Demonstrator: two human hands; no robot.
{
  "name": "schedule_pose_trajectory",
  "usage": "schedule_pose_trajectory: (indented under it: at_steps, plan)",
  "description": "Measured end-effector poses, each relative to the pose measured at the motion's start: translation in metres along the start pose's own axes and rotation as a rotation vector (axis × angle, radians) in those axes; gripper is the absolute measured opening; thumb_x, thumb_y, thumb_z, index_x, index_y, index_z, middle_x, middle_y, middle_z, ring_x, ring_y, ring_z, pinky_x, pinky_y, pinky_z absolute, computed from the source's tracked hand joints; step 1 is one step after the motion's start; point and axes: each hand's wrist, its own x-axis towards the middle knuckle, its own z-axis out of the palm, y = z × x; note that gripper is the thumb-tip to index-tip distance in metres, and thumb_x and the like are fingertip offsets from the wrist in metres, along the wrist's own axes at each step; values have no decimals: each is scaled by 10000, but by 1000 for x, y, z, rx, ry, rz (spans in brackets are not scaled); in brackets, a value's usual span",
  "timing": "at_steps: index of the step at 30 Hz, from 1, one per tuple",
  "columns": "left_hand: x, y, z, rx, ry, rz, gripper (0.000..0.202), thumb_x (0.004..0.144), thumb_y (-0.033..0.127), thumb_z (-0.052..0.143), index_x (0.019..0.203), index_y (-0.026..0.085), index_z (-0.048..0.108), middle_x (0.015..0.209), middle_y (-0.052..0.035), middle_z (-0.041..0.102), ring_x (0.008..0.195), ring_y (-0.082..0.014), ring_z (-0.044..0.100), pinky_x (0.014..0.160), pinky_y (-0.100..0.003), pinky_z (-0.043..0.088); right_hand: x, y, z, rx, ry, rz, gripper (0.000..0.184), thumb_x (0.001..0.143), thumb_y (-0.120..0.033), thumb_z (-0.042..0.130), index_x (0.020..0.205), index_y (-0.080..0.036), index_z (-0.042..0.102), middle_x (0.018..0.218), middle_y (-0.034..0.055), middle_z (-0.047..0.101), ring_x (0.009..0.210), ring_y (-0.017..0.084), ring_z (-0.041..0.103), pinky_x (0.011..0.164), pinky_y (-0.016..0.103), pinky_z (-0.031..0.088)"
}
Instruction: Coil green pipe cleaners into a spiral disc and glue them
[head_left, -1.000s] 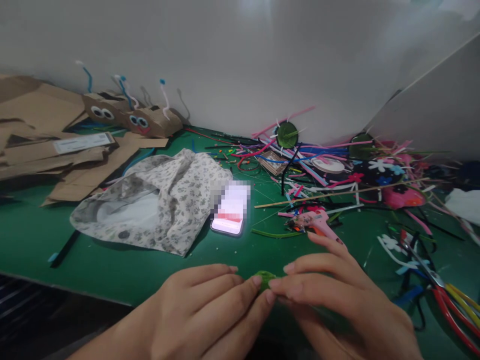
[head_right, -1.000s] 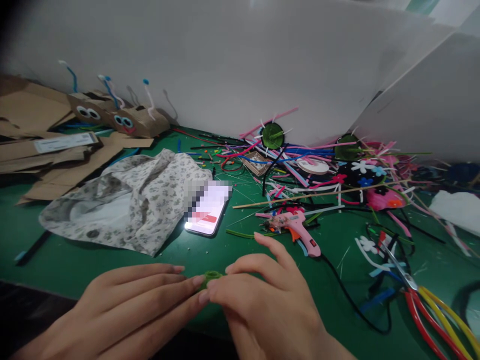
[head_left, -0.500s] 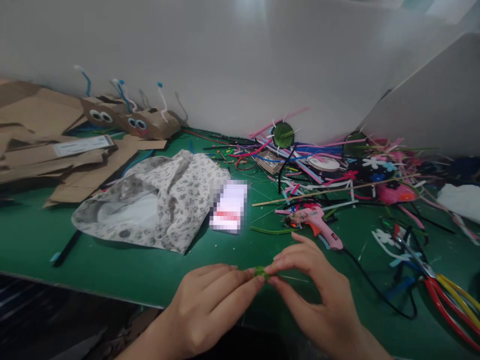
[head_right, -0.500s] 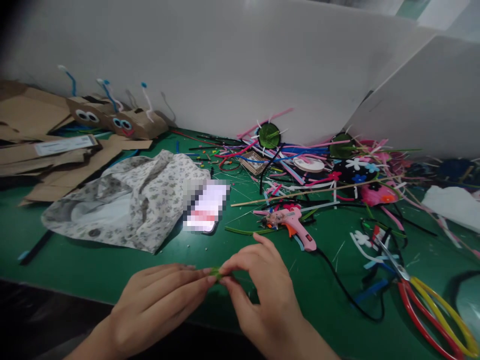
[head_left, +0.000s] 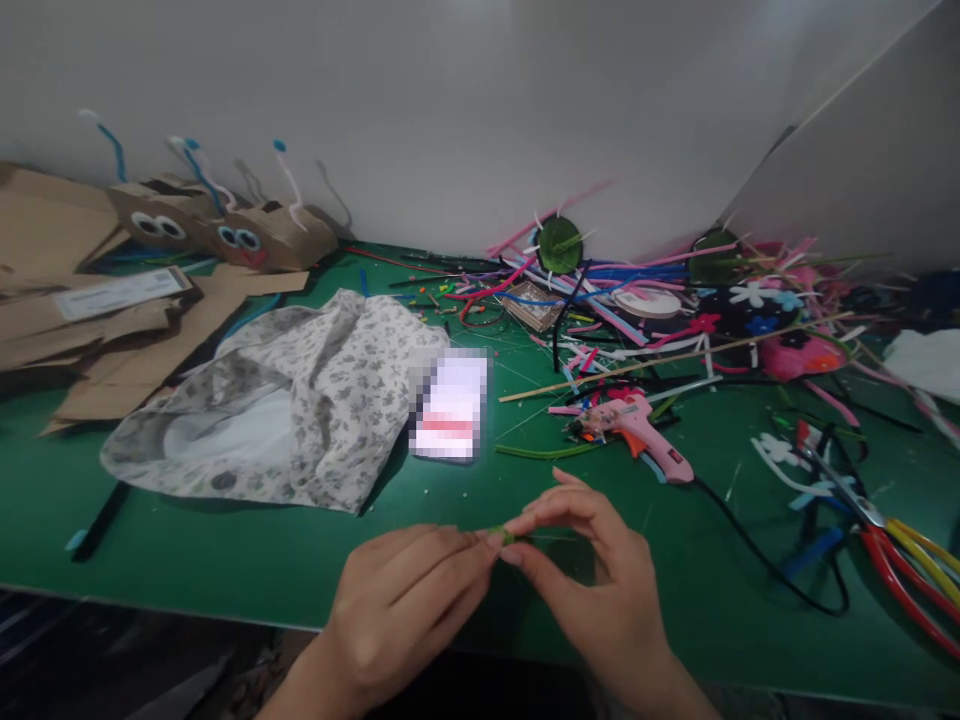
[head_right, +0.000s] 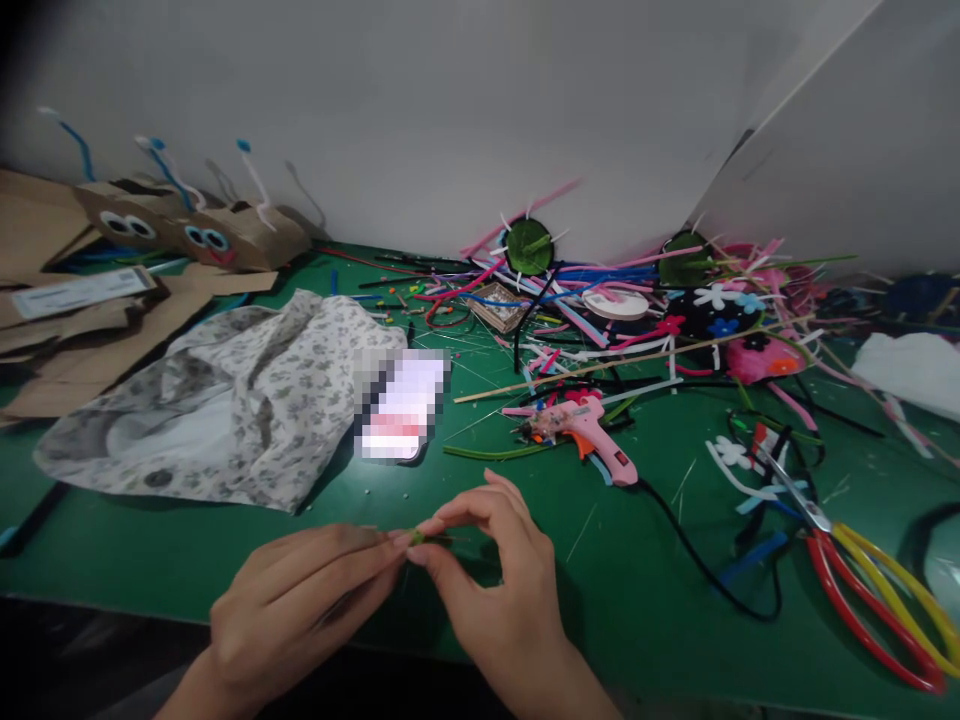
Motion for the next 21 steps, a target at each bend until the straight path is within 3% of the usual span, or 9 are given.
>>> schedule_pose_trajectory:
  at_steps: [4, 9, 14, 19, 21]
  plan:
    - [-2, -3, 2, -7, 16, -26, 99, 819, 62, 643, 859, 130, 702, 737, -19, 754, 622, -111, 706, 644, -178, 576, 0, 1, 6, 27, 8, 21, 177, 759, -123, 684, 832, -239, 571, 729, -47, 685, 693, 146, 670, 1039, 518, 407]
    - [-5, -6, 3, -29, 20, -52, 112, 814, 48, 644, 858, 136, 699, 747, -15, 757, 635, -109, 708, 648, -175, 575, -1, 5, 7, 11, -1, 43, 257, 739, -159, 715, 936, -241, 572, 854, -1, 706, 857, 179, 677, 1033, 494, 422]
    - [-6, -7, 4, -26, 14, -69, 120, 828, 70, 630, 860, 165, 695, 731, -3, 755, 614, -109, 704, 622, -174, 576, 1, 4, 11, 72, 47, 58, 160, 775, -136, 666, 844, -230, 556, 734, -29, 680, 706, 146, 676, 1033, 488, 429]
    - [-12, -6, 7, -27, 32, -179, 177, 815, 57, 629, 925, 181, 693, 716, 1, 736, 587, -104, 682, 587, -172, 552, -5, 6, 14, 48, 43, 132, 222, 758, -198, 696, 940, -228, 571, 848, 31, 709, 921, 210, 686, 878, 402, 553]
    - [-14, -6, 8, -49, 27, -219, 191, 817, 56, 623, 934, 192, 689, 698, 10, 724, 570, -100, 668, 561, -170, 538, -10, 9, 14, 69, 40, 175, 226, 772, -192, 681, 958, -227, 556, 847, 38, 715, 907, 210, 695, 797, 354, 581]
